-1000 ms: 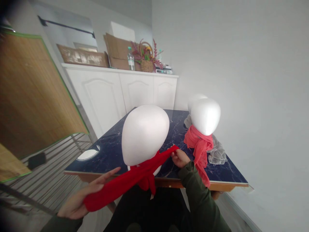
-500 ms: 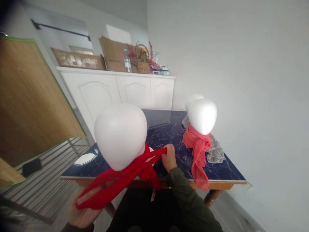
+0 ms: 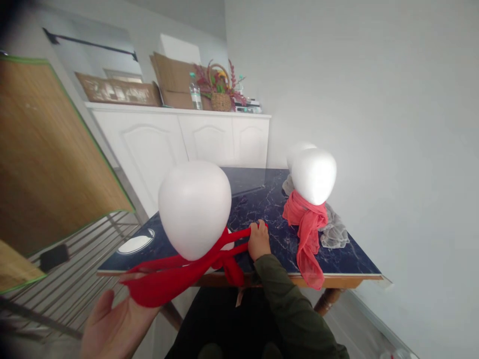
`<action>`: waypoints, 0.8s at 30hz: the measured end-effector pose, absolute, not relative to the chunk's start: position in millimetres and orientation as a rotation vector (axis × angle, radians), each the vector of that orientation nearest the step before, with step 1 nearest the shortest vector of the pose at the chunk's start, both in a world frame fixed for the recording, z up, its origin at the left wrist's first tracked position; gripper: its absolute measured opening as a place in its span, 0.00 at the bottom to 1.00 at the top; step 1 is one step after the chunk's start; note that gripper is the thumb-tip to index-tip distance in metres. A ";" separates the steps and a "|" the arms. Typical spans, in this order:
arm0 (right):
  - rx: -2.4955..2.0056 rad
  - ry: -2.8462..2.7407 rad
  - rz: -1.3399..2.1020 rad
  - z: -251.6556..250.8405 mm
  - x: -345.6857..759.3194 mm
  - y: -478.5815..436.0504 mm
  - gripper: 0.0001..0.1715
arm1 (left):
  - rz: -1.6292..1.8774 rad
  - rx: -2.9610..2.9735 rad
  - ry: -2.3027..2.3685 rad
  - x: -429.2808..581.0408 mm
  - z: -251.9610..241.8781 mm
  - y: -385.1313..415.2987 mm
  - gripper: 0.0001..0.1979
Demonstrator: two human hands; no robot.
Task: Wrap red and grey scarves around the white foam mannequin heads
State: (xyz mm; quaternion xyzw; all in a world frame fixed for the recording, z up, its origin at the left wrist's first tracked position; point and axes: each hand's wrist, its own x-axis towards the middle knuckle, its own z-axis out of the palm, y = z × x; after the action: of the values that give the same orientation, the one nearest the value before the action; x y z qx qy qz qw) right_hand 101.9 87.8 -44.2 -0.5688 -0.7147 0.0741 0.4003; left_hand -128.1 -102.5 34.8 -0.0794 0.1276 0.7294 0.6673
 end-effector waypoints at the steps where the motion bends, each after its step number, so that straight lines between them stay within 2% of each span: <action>1: -1.443 -1.821 0.168 -44.5 102.2 87.9 0.21 | 1.619 -0.171 0.289 -126.0 33.5 -102.9 0.07; 10: -1.439 -1.840 0.144 -46.9 103.4 89.9 0.28 | 1.429 0.081 0.510 -115.6 19.3 -112.3 0.10; 16: -1.287 -1.882 0.195 -45.5 104.3 88.6 0.28 | 0.905 0.328 0.696 -94.6 -2.9 -100.3 0.06; 21: -1.143 -1.844 0.284 -43.7 100.8 83.8 0.29 | 1.067 0.787 1.005 -97.2 -14.7 -92.6 0.11; 24: -1.120 -1.833 0.331 -40.5 98.2 80.2 0.28 | 1.043 1.101 1.220 -117.3 -11.0 -87.4 0.14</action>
State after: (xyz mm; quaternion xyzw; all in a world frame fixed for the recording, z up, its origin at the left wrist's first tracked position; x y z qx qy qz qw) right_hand 98.2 80.2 -40.5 -0.4560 -0.7465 0.1349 0.4654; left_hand -117.3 -87.4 -11.0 0.4676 0.5184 0.4429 0.5626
